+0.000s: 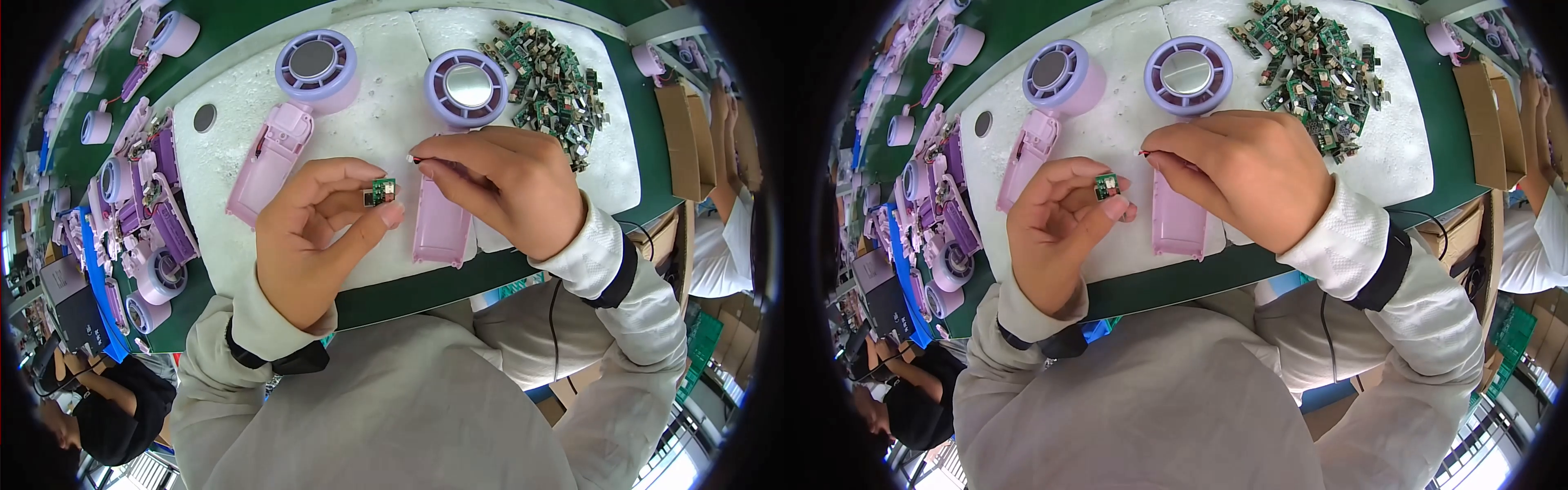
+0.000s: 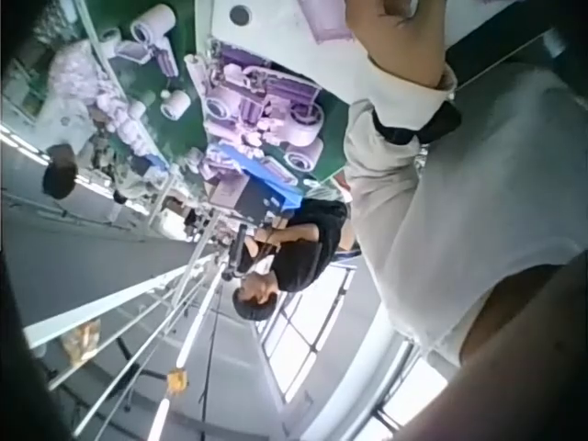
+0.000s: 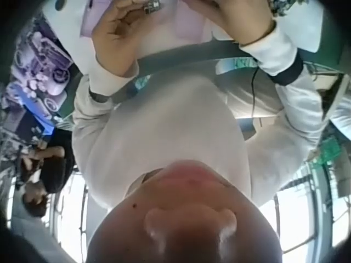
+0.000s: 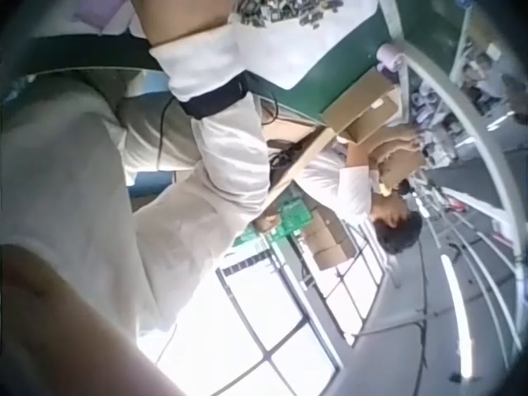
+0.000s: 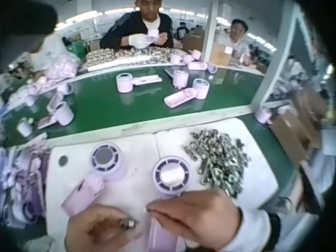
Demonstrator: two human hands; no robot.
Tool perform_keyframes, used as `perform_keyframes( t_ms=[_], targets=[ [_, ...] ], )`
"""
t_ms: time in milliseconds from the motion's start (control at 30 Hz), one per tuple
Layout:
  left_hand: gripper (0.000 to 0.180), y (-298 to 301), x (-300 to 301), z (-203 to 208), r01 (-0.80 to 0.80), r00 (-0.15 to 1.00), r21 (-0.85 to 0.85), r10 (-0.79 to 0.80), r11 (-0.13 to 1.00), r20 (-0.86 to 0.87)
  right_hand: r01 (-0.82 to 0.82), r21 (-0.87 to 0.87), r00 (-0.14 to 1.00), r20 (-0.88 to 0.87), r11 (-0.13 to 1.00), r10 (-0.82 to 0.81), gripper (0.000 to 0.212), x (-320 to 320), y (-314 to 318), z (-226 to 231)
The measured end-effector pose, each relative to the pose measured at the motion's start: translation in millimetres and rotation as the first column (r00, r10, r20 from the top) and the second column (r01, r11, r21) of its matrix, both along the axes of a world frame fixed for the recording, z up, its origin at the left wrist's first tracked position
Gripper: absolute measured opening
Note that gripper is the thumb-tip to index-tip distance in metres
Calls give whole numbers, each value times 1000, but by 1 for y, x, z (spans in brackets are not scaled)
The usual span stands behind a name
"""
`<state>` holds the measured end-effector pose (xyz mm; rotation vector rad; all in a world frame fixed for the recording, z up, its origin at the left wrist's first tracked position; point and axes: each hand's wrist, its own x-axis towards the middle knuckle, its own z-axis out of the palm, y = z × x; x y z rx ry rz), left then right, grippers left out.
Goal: The person picks up a circuit board and a fan handle, connects a wire to the board, and fits the board into the handle. They repeat this process with several more handles and boards before placing the assemblies on the conveyor belt.
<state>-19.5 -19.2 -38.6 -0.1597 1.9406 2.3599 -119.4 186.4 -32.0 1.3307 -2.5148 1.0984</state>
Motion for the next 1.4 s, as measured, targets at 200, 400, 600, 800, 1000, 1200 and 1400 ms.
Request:
perform_keyframes(
  t_ms=[200,400,600,800,1000,1200,1400],
  targets=[
    [30,1,0,3,2,1000,-41,-2,999,9,-3,12,1000,12,1000,3,17,2,1,3],
    [34,0,0,-1,-3,1000,31,2,1000,23,17,7,993,118,1000,-18,16,4,-1,7],
    [33,-2,-2,-4,22,999,50,-20,998,-27,-7,-43,944,330,999,21,17,15,-4,11],
    [31,1,1,-3,28,999,11,-28,1000,-26,-10,-59,935,353,998,30,19,20,-7,10],
    [31,2,2,-2,30,999,-11,-30,999,-17,1,-28,933,361,1000,9,20,23,-8,11],
    [32,0,3,-4,44,998,-42,-45,998,-33,-66,-56,979,187,996,76,22,23,-10,8],
    [31,5,3,-1,-22,991,-126,5,992,-131,-57,-45,984,163,997,64,25,25,-9,5]
  ],
)
